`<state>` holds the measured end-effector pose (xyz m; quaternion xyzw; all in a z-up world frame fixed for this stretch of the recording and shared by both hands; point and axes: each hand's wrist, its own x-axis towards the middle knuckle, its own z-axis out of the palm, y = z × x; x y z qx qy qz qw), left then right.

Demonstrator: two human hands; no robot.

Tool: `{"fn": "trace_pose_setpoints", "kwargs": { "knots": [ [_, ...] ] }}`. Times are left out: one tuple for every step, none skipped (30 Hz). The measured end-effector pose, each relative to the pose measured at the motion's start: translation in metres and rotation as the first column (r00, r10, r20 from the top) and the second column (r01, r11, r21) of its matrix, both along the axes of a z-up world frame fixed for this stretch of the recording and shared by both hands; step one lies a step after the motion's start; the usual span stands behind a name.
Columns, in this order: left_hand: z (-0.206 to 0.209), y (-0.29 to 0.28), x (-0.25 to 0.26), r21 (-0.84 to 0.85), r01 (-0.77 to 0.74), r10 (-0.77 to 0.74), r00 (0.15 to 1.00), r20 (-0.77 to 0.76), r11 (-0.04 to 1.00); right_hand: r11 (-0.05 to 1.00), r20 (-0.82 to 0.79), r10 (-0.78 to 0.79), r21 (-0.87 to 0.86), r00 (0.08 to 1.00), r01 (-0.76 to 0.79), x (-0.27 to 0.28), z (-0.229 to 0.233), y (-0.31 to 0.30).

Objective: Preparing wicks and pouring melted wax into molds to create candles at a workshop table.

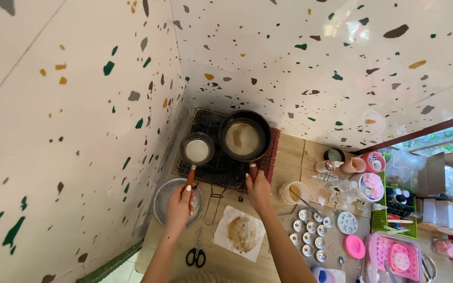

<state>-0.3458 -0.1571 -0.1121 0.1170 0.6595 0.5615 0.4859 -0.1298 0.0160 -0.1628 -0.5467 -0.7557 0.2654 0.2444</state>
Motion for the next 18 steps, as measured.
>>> {"fn": "trace_pose_setpoints", "kwargs": {
  "knots": [
    [0.002,-0.009,-0.002,0.009,-0.028,0.028,0.999,-0.015,1.000,1.000,-0.008,0.009,-0.006,1.000,-0.009,-0.004,0.000,-0.005],
    [0.003,-0.016,-0.004,0.013,-0.029,0.029,0.999,-0.017,0.999,1.000,-0.011,0.009,-0.001,1.000,-0.009,-0.009,0.000,-0.008],
    [0.005,-0.024,-0.005,0.007,-0.052,0.052,0.998,-0.048,0.999,1.000,-0.015,0.029,0.000,0.999,-0.029,-0.014,0.001,-0.012],
    [0.007,-0.032,-0.006,-0.001,-0.076,0.075,0.994,-0.078,0.997,0.999,-0.018,0.049,-0.001,0.999,-0.049,-0.019,0.001,-0.017],
    [0.012,-0.037,-0.006,0.002,-0.078,0.077,0.994,-0.080,0.997,0.999,-0.020,0.050,0.002,0.999,-0.050,-0.024,0.000,-0.021],
    [0.017,-0.044,-0.005,-0.021,-0.090,0.088,0.992,-0.090,0.996,0.998,-0.016,0.060,-0.018,0.998,-0.060,-0.028,-0.002,-0.025],
    [0.021,-0.051,-0.004,-0.044,-0.104,0.099,0.990,-0.100,0.994,0.997,-0.012,0.069,-0.039,0.998,-0.070,-0.032,-0.004,-0.030],
    [0.031,-0.057,-0.001,-0.043,-0.111,0.106,0.989,-0.101,0.993,0.996,-0.014,0.077,-0.038,0.997,-0.078,-0.038,0.002,-0.036],
    [0.040,-0.063,0.001,-0.061,-0.105,0.098,0.989,-0.108,0.993,0.994,-0.001,0.074,-0.083,0.997,-0.074,-0.043,0.008,-0.043],
    [0.050,-0.068,0.004,-0.077,-0.099,0.090,0.989,-0.115,0.992,0.990,0.014,0.072,-0.126,0.997,-0.070,-0.049,0.015,-0.047],
    [0.049,-0.073,0.006,-0.073,-0.108,0.099,0.988,-0.117,0.992,0.989,0.012,0.081,-0.122,0.997,-0.079,-0.055,0.018,-0.050],
    [0.049,-0.078,0.009,-0.059,-0.099,0.091,0.988,-0.124,0.993,0.985,0.027,0.067,-0.159,0.997,-0.062,-0.060,0.022,-0.054],
    [0.049,-0.082,0.014,-0.045,-0.091,0.084,0.988,-0.132,0.995,0.980,0.043,0.054,-0.195,0.998,-0.044,-0.063,0.026,-0.057],
    [0.051,-0.085,0.018,-0.043,-0.095,0.088,0.987,-0.131,0.995,0.980,0.043,0.057,-0.193,0.997,-0.048,-0.065,0.029,-0.060],
    [0.052,-0.088,0.022,-0.010,-0.086,0.084,0.990,-0.113,0.996,0.980,0.042,0.047,-0.195,0.998,-0.038,-0.065,0.032,-0.062],
    [0.054,-0.091,0.028,0.023,-0.072,0.074,0.993,-0.095,0.997,0.980,0.040,0.031,-0.197,0.999,-0.022,-0.064,0.036,-0.065],
    [0.062,-0.091,0.035,0.024,-0.071,0.073,0.993,-0.095,0.997,0.981,0.040,0.030,-0.195,0.999,-0.021,-0.056,0.035,-0.070],
    [0.070,-0.092,0.041,0.022,-0.057,0.059,0.996,-0.063,0.998,0.992,0.000,0.036,-0.123,0.999,-0.035,-0.047,0.035,-0.076]
  ]
}}
